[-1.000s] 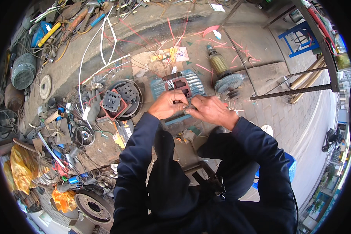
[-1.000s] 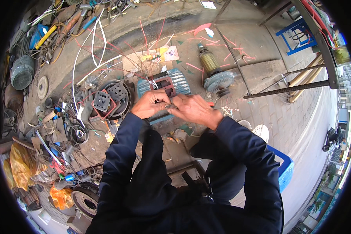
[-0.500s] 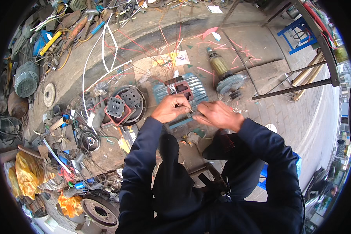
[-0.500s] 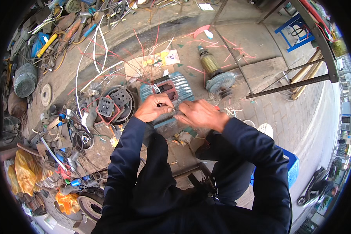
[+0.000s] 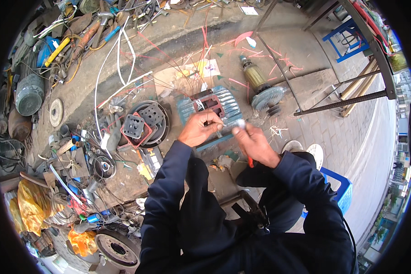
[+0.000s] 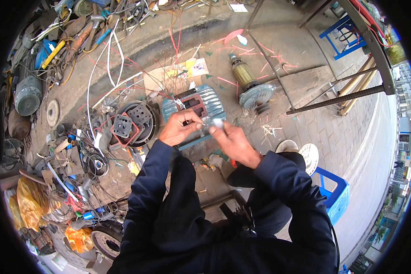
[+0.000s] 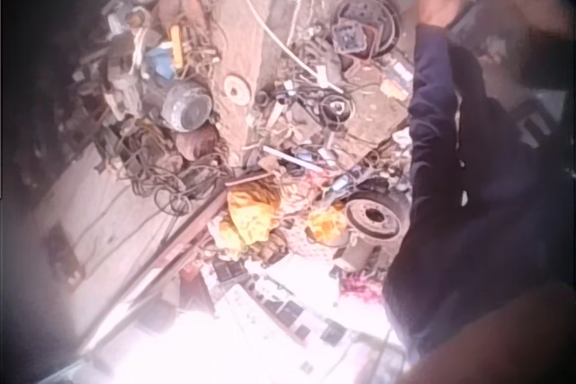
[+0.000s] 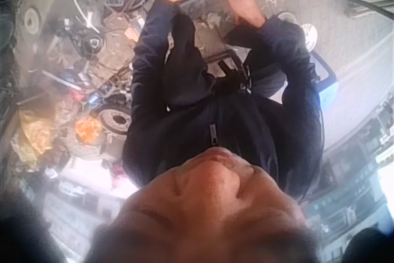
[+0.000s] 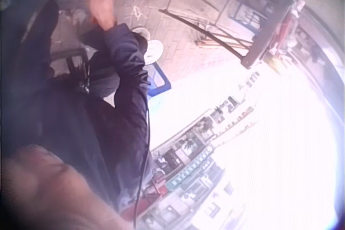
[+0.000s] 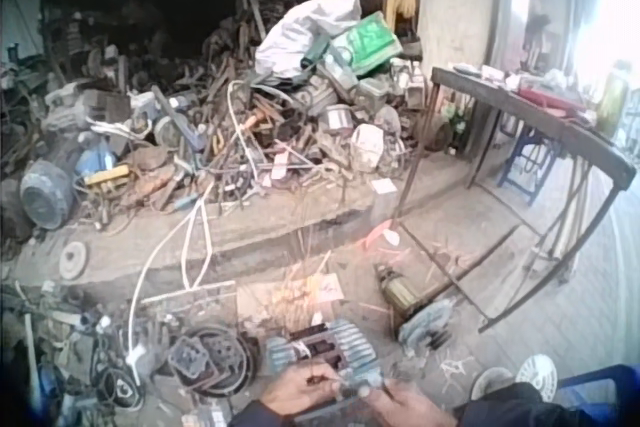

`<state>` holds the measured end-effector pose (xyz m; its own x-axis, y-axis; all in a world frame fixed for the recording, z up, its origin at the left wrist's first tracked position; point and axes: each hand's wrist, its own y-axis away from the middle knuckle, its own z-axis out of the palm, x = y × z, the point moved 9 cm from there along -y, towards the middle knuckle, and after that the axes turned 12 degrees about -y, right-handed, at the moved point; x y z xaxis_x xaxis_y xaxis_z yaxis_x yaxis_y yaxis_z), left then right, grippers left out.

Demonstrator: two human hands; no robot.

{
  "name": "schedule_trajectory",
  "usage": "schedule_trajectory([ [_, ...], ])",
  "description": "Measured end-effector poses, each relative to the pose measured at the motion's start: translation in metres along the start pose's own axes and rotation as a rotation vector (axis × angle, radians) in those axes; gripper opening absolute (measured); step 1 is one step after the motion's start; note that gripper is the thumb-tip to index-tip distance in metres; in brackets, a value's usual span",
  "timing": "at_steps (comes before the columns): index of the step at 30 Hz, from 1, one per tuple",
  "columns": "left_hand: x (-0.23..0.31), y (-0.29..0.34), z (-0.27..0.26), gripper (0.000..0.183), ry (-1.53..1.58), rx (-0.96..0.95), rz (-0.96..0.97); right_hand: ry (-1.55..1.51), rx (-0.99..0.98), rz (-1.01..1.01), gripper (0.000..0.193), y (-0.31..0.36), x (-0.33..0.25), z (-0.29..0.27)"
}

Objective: The person strips insulation from copper wires and inserts them into the slots of a motor stator using a red-handled tool. They repeatedly strip, insert, and adjust wires while seated at a cluttered workbench.

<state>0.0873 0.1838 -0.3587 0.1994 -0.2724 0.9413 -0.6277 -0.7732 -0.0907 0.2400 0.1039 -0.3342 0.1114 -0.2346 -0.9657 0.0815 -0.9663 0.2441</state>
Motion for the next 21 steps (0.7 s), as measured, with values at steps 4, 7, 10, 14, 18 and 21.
schedule_trajectory([
  [4,0.002,0.001,0.000,0.007,-0.053,0.105,0.015,-0.475,0.125,0.365,0.047,-0.001,0.022,0.021],
  [7,0.001,0.003,-0.001,0.006,-0.062,0.163,-0.016,-0.623,0.093,0.501,0.041,-0.013,0.024,0.044],
  [10,0.004,0.003,-0.001,0.005,-0.049,0.172,-0.006,-0.733,0.112,0.537,0.038,-0.005,0.019,0.035],
  [14,0.007,0.005,0.000,0.005,-0.075,0.201,0.011,-0.884,0.322,0.590,0.041,0.019,0.023,0.012],
  [18,0.010,0.005,0.001,0.006,-0.131,0.221,0.010,-0.904,0.225,0.629,0.039,0.000,0.028,0.043],
  [21,0.006,0.005,0.001,0.006,-0.143,0.208,-0.046,-0.935,0.111,0.682,0.036,-0.010,0.032,0.052],
])
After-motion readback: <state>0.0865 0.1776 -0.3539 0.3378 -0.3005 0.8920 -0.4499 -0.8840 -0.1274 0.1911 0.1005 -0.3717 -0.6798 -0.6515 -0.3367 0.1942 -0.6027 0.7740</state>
